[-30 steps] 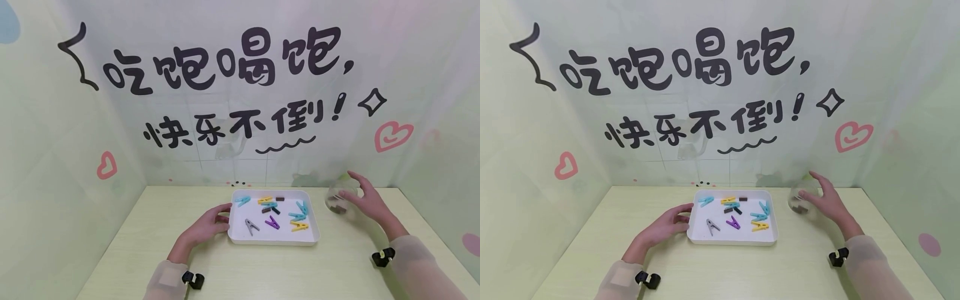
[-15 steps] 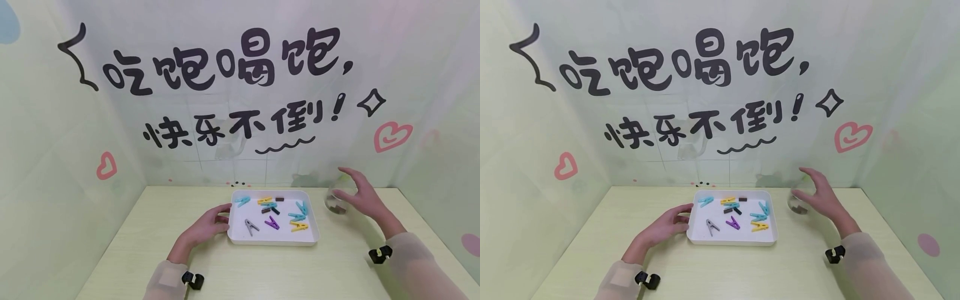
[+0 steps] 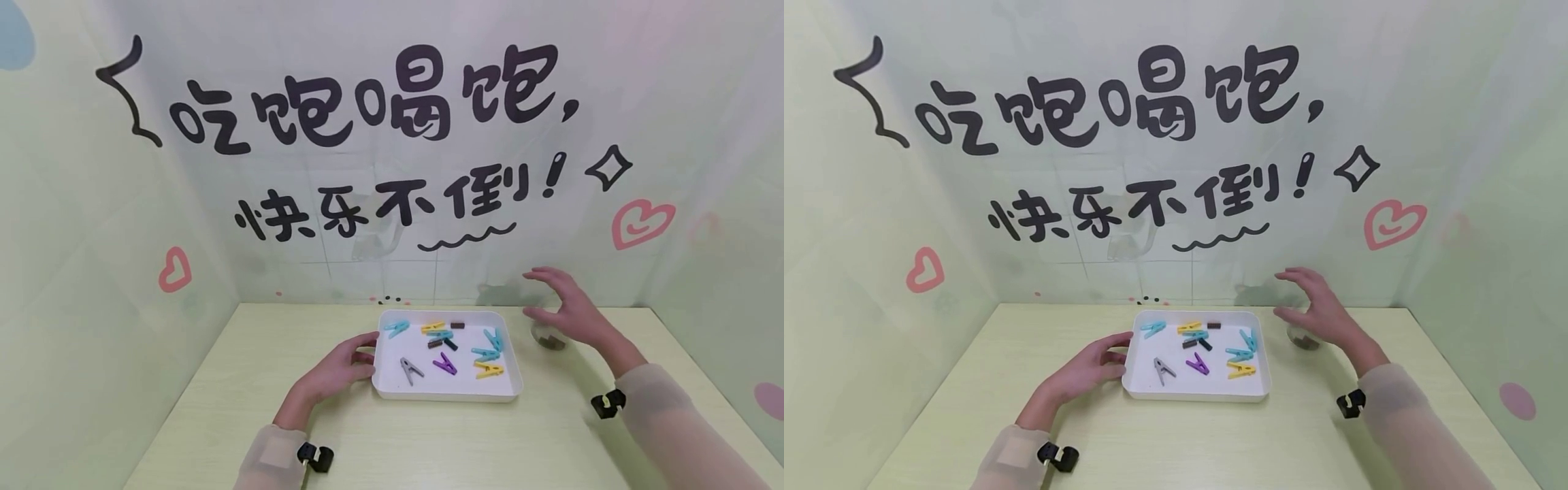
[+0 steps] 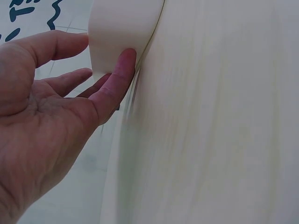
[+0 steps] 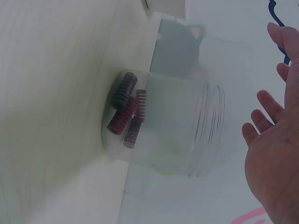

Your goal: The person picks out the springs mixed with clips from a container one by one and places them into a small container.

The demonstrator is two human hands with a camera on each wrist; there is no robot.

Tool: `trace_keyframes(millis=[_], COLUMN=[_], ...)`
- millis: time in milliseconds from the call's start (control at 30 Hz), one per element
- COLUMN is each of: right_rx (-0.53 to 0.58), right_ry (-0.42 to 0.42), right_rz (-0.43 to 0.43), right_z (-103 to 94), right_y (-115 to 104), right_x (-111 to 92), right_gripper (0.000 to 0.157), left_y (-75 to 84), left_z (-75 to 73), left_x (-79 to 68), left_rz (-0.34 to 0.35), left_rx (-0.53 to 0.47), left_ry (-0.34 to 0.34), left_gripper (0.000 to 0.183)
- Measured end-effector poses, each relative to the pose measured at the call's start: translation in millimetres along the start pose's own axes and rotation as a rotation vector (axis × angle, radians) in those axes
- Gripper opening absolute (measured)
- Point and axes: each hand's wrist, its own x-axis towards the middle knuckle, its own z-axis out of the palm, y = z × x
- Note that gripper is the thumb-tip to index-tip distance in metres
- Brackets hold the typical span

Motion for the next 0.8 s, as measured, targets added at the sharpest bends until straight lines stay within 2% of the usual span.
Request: trace_keyframes(millis=[300,667,800], right_rx=[-0.047,-0.029,-0.066], right_ry=[-0.106,-0.249,-0.298], right_rz=[-0.037,-0.014,-0.01], right_z=[18.9,46.7,57.4], right_y=[-13.1,-24.5,-26.7], right_x=[17.0,32.0,35.1], right_gripper=[0.058,0.052,0.048], left_y=[-0.2,0.0,-0.3], left_z=[-1.1,-0.6,-0.1], left_x=[0.5,1.2,0.8], left_rz=[-0.002,0.01,0.005], left_rx=[0.004,0.009,0.011], left_ry=[0.0,-0.008,-0.004], left_gripper=[0.066,0.065,0.065])
